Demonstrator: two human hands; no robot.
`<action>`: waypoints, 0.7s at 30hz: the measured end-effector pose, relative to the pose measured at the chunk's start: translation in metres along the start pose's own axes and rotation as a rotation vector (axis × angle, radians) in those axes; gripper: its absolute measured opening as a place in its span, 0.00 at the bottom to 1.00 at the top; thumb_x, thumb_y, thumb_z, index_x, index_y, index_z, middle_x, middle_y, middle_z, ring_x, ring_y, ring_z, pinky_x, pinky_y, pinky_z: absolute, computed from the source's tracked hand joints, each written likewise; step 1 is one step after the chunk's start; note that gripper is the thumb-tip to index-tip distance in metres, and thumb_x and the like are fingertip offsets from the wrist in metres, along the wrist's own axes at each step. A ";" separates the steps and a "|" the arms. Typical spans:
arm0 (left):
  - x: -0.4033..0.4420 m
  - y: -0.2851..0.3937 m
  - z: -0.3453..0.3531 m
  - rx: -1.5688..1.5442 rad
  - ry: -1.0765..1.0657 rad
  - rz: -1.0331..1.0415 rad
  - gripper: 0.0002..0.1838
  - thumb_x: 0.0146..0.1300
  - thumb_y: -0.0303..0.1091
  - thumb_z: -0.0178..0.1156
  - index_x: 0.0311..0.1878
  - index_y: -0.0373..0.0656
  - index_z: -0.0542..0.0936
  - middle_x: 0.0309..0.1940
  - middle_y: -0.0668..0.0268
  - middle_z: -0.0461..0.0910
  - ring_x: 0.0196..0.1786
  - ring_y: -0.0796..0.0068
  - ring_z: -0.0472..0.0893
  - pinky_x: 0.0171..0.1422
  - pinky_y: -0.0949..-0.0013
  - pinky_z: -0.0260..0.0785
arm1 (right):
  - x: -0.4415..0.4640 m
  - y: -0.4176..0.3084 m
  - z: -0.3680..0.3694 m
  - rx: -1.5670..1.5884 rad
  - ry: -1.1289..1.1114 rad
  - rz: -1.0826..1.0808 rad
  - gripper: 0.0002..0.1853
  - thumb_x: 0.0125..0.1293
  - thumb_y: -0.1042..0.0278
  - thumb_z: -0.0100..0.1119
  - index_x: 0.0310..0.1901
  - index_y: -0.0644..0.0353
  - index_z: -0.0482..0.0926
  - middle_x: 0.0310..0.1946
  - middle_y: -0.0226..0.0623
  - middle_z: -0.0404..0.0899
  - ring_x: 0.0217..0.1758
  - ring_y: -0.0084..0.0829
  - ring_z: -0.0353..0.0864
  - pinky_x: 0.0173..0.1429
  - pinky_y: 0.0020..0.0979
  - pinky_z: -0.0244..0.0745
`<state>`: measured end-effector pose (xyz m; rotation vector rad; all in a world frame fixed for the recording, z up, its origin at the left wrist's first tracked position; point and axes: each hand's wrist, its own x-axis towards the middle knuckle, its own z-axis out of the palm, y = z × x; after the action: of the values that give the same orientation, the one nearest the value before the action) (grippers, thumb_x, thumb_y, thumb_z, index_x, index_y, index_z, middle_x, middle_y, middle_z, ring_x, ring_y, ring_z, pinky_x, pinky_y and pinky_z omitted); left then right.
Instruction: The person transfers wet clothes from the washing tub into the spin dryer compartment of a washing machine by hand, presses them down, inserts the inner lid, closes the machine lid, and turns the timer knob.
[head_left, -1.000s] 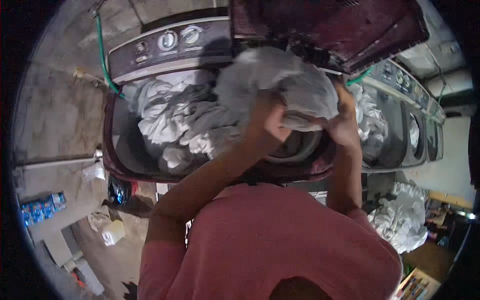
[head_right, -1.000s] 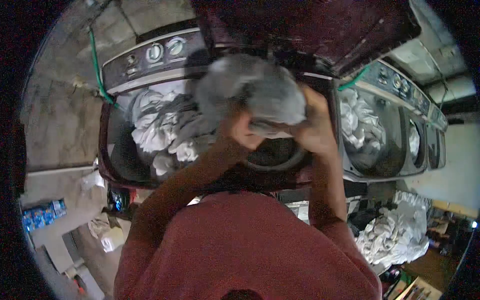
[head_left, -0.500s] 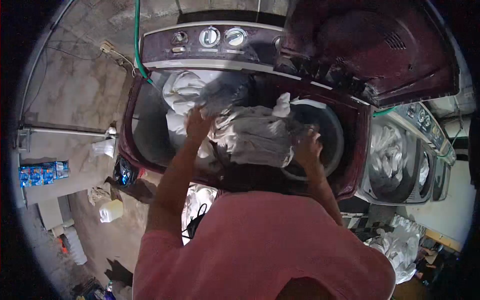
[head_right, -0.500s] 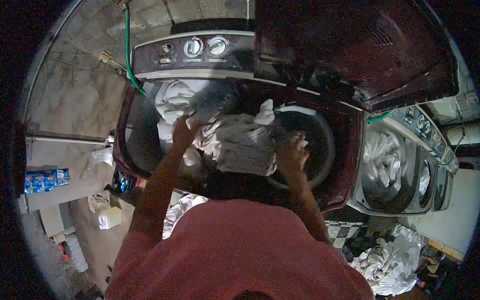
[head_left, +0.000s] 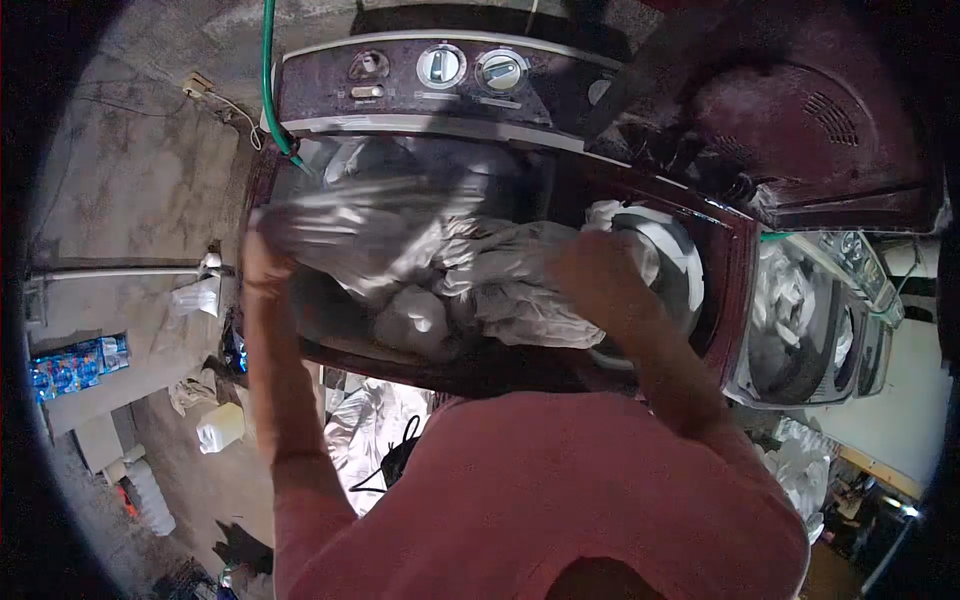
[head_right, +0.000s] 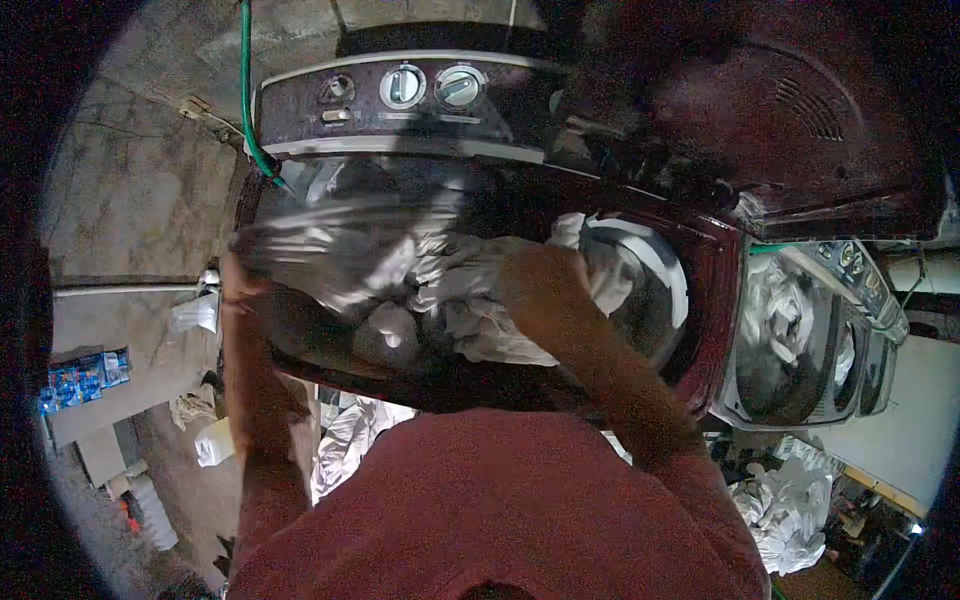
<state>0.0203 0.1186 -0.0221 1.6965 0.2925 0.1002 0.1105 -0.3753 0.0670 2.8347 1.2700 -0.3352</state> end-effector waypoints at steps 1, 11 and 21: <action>-0.003 0.021 0.016 0.177 0.152 -0.163 0.33 0.34 0.23 0.62 0.53 0.39 0.75 0.44 0.61 0.79 0.42 0.72 0.77 0.44 0.71 0.71 | 0.010 -0.008 -0.002 0.049 0.031 -0.037 0.07 0.47 0.68 0.60 0.20 0.62 0.79 0.20 0.37 0.76 0.17 0.32 0.70 0.21 0.34 0.66; 0.055 -0.021 0.049 -0.470 0.327 0.097 0.25 0.61 0.53 0.55 0.48 0.38 0.76 0.46 0.55 0.78 0.34 0.71 0.78 0.33 0.71 0.70 | 0.105 -0.042 0.110 0.108 0.152 -0.200 0.09 0.60 0.69 0.52 0.33 0.65 0.79 0.27 0.45 0.78 0.22 0.36 0.73 0.29 0.40 0.71; -0.050 0.061 0.268 -0.412 0.269 -0.352 0.19 0.57 0.46 0.59 0.40 0.37 0.78 0.34 0.61 0.78 0.26 0.74 0.76 0.26 0.74 0.67 | 0.072 -0.038 0.087 0.215 -0.113 -0.350 0.09 0.59 0.67 0.54 0.38 0.63 0.76 0.30 0.45 0.78 0.28 0.41 0.77 0.36 0.42 0.73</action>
<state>0.0428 -0.1586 0.0027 1.2018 0.7165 0.1182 0.1131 -0.3058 -0.0296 2.6945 1.8036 -0.6663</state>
